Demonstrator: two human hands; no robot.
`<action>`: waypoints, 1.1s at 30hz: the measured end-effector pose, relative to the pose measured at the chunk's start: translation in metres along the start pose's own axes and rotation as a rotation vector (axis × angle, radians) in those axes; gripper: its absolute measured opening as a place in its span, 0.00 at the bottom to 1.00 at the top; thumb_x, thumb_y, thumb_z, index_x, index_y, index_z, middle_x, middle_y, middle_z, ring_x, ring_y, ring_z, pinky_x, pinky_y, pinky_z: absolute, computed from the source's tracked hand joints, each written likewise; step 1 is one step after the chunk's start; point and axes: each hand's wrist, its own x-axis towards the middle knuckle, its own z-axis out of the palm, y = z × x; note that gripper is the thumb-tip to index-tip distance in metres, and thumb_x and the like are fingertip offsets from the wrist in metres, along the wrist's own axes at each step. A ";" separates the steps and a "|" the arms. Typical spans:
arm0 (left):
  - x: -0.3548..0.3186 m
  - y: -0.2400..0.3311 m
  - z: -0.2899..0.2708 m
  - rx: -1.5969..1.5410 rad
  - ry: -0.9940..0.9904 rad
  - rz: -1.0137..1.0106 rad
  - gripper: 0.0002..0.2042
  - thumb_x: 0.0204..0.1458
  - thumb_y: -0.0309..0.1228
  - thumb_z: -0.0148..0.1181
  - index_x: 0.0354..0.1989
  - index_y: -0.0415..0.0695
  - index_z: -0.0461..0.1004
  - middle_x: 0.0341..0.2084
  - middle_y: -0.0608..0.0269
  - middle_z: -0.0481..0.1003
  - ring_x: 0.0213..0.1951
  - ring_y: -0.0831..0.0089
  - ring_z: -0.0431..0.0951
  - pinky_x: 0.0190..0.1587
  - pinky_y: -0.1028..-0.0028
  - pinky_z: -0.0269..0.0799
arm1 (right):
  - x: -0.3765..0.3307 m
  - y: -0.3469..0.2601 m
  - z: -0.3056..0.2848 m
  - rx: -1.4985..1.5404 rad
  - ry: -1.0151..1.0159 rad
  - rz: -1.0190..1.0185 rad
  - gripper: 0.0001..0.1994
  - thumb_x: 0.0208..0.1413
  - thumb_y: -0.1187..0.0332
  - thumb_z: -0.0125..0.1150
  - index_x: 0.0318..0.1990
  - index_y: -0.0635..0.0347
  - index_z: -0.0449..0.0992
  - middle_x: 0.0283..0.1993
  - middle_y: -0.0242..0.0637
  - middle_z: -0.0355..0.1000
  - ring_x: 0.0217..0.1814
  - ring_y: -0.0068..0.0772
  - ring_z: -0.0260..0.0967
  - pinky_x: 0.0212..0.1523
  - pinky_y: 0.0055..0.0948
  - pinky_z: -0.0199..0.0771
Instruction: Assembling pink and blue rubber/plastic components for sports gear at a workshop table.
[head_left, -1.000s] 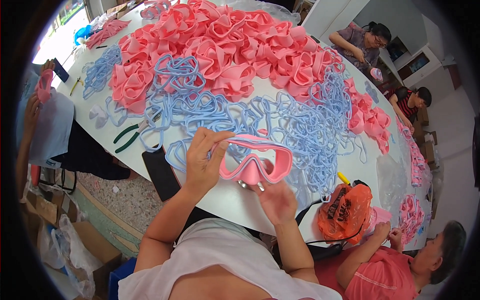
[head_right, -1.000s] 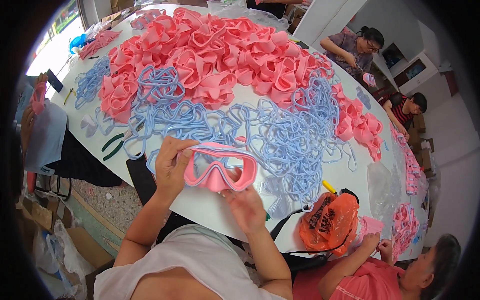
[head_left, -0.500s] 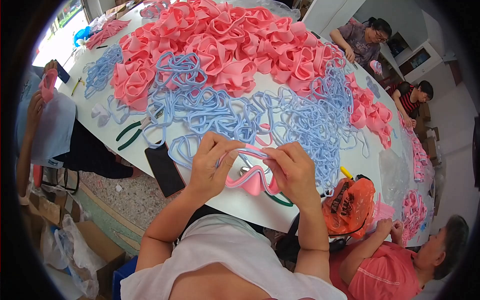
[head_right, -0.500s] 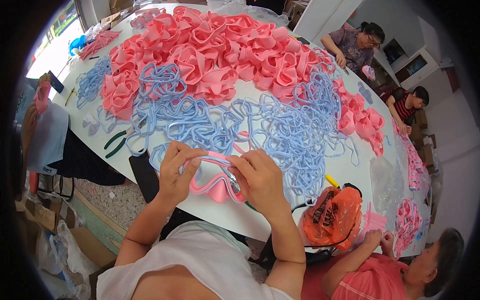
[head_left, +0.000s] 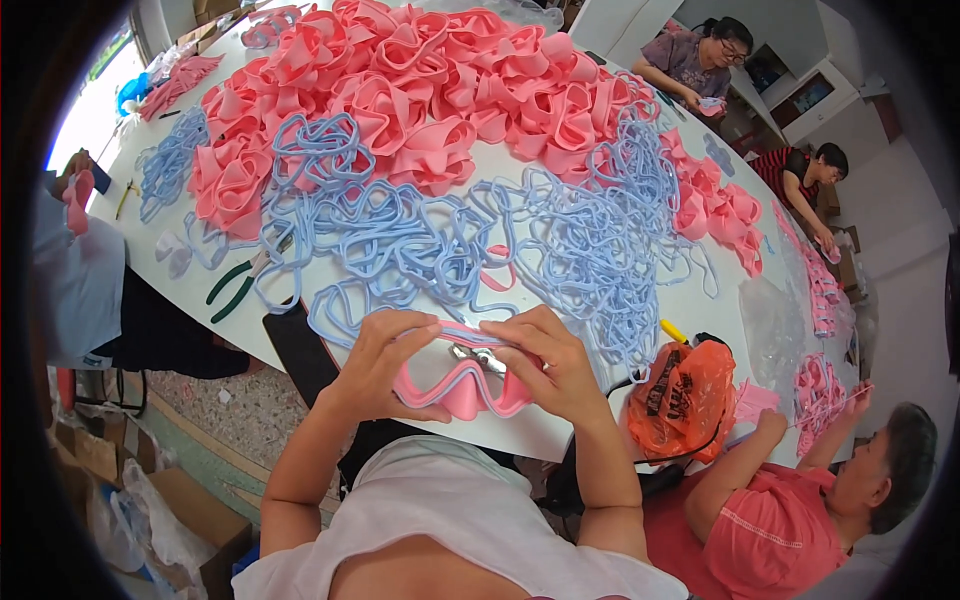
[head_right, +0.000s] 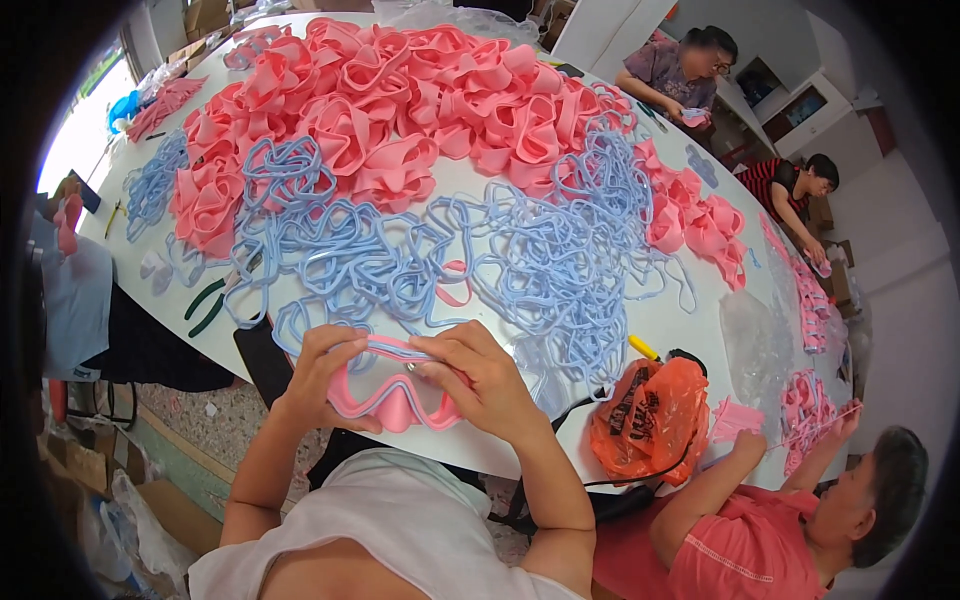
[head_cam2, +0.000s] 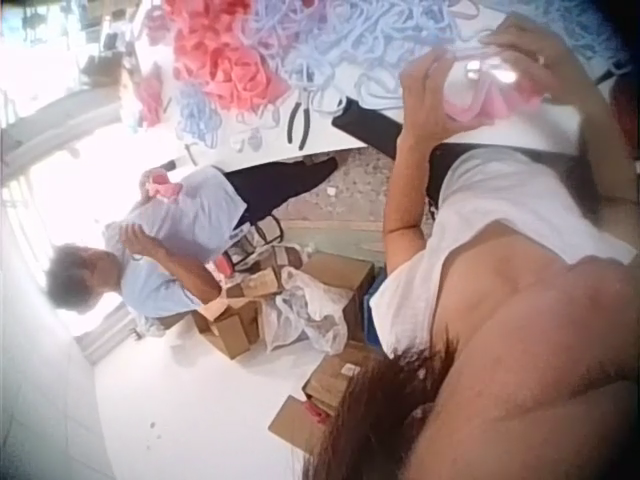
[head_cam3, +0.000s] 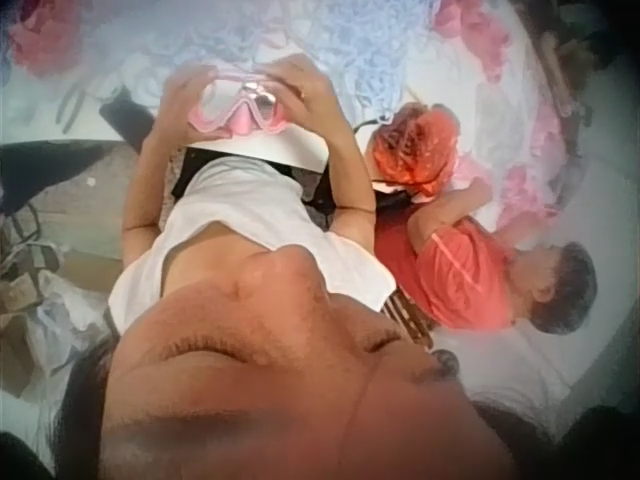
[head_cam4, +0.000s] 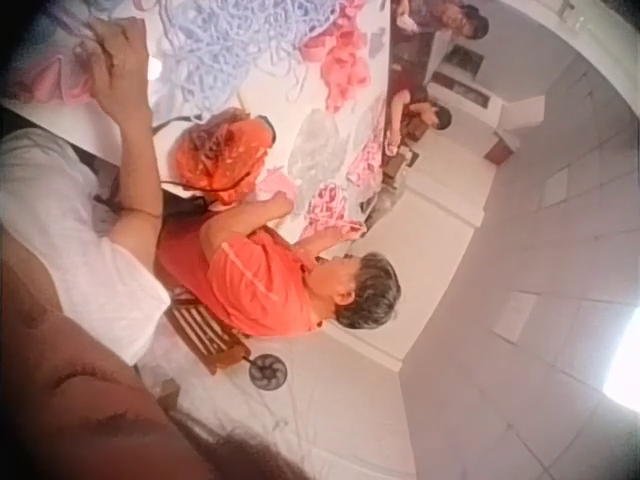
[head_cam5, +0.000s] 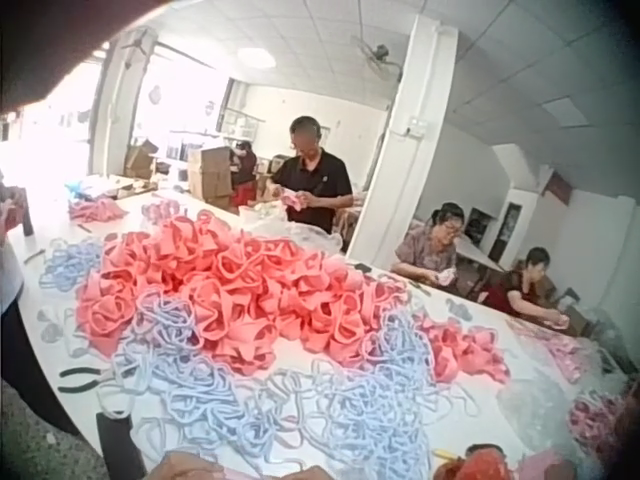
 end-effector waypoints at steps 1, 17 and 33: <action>-0.004 -0.003 0.000 -0.013 0.057 -0.030 0.46 0.29 0.50 0.78 0.58 0.39 0.65 0.52 0.52 0.69 0.53 0.57 0.70 0.53 0.61 0.64 | -0.004 0.000 -0.001 0.072 0.019 0.056 0.14 0.53 0.76 0.63 0.48 0.61 0.78 0.38 0.37 0.74 0.38 0.29 0.69 0.37 0.26 0.68; -0.031 -0.018 0.003 -0.127 0.490 -0.684 0.42 0.51 0.63 0.54 0.56 0.30 0.66 0.51 0.49 0.69 0.56 0.59 0.68 0.60 0.63 0.60 | -0.102 0.077 -0.043 -0.756 -0.005 0.827 0.16 0.48 0.62 0.68 0.39 0.66 0.77 0.39 0.46 0.75 0.43 0.47 0.72 0.43 0.37 0.73; -0.029 -0.006 0.002 0.059 0.221 -0.421 0.42 0.40 0.53 0.70 0.58 0.33 0.65 0.53 0.46 0.68 0.55 0.51 0.68 0.57 0.60 0.63 | -0.089 0.071 -0.059 0.045 0.305 0.848 0.10 0.50 0.73 0.64 0.40 0.65 0.78 0.29 0.34 0.75 0.32 0.21 0.67 0.34 0.23 0.68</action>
